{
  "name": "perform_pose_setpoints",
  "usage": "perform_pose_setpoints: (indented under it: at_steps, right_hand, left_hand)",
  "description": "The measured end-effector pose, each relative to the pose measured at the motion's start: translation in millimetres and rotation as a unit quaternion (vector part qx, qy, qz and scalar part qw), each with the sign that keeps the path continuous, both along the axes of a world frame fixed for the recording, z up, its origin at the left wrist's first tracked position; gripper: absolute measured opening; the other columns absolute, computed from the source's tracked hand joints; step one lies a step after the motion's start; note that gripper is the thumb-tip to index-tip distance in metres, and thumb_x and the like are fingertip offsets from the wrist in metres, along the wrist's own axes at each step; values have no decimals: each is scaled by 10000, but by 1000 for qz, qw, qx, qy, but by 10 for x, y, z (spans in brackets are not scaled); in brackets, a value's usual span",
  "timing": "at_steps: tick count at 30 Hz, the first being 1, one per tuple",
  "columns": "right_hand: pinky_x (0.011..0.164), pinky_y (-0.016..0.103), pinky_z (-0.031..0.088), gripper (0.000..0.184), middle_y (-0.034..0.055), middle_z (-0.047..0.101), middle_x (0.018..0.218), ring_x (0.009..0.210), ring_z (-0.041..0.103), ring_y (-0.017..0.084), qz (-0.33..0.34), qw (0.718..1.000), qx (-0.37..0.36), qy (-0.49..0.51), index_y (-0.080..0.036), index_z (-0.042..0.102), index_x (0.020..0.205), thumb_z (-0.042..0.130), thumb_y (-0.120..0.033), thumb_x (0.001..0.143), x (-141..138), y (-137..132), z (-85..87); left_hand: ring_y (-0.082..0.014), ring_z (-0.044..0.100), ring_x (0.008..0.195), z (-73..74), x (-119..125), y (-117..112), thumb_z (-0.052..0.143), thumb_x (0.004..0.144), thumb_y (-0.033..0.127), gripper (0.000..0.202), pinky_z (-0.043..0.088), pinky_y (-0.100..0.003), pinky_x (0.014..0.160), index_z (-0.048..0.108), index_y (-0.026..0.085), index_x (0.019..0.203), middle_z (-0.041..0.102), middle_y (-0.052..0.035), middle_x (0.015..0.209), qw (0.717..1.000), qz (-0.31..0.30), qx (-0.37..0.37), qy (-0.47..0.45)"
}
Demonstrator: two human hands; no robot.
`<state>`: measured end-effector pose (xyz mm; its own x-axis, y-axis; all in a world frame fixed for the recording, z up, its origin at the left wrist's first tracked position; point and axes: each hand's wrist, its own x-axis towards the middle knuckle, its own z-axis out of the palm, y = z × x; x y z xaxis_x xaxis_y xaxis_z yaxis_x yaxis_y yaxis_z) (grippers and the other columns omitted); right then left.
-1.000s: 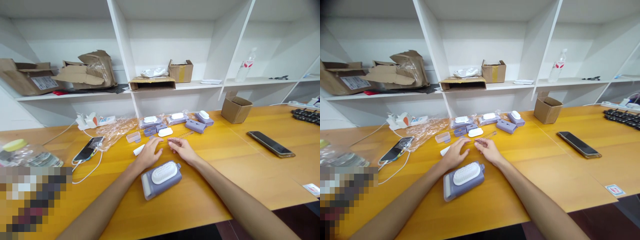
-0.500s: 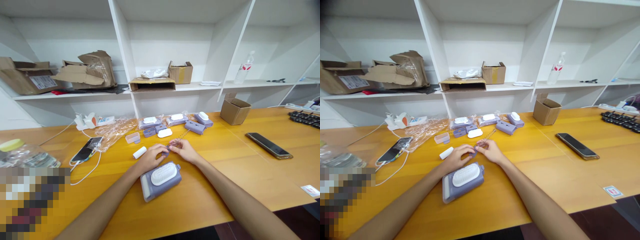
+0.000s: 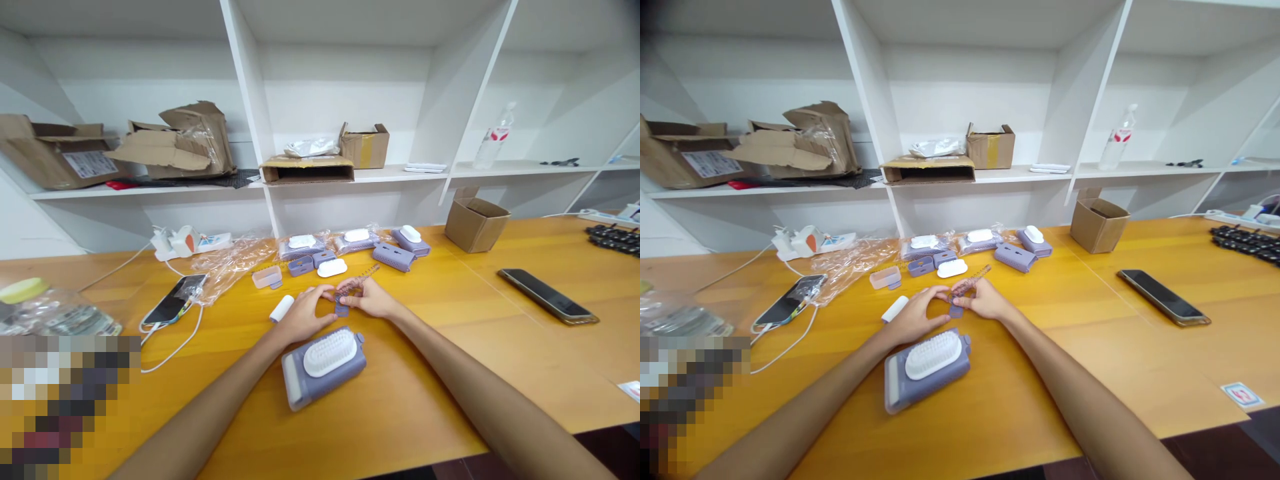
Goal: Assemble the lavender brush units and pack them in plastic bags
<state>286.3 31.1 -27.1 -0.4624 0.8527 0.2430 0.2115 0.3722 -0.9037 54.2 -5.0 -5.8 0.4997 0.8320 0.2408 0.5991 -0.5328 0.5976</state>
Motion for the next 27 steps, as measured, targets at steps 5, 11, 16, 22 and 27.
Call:
perform_pose_setpoints:
  at_steps: [5,11,16,22,27]
  right_hand:
    - [932,419,562,401,97,774,1060,995,723,249,38,998,-41,32,-184,751,1034,817,-508,806,8,-13,-48]
    - [917,418,565,427,94,768,1046,1004,710,251,13,998,-32,50,-188,743,1060,823,-520,804,46,-79,-14]
    - [858,381,560,378,86,750,1026,962,693,237,12,1000,3,5,-185,763,1042,810,-487,820,99,-118,28]
    - [801,342,549,399,60,716,941,866,680,198,32,998,-41,29,-175,719,1053,815,-481,815,95,-109,5]
    - [752,338,539,393,66,729,939,796,661,189,18,999,-34,19,-172,728,1048,819,-463,801,88,-136,-2]
  left_hand:
    - [-343,548,1378,27,-8,-29,796,841,483,753,425,-520,1153,476,265,1487,591,-109,1498,999,9,-14,33]
    - [-354,512,1400,37,-29,-44,756,877,546,805,412,-530,1142,416,295,1562,569,-97,1535,996,-19,-1,82]
    - [-335,522,1389,13,-16,-48,728,905,554,760,409,-513,1143,428,272,1543,611,-91,1492,995,-31,33,89]
    - [-328,534,1391,9,-21,-59,704,926,556,676,416,-504,1142,473,269,1493,597,-91,1509,993,-44,54,90]
    - [-322,537,1397,6,-38,-63,726,921,491,645,417,-500,1147,477,282,1478,596,-83,1510,994,-46,52,83]
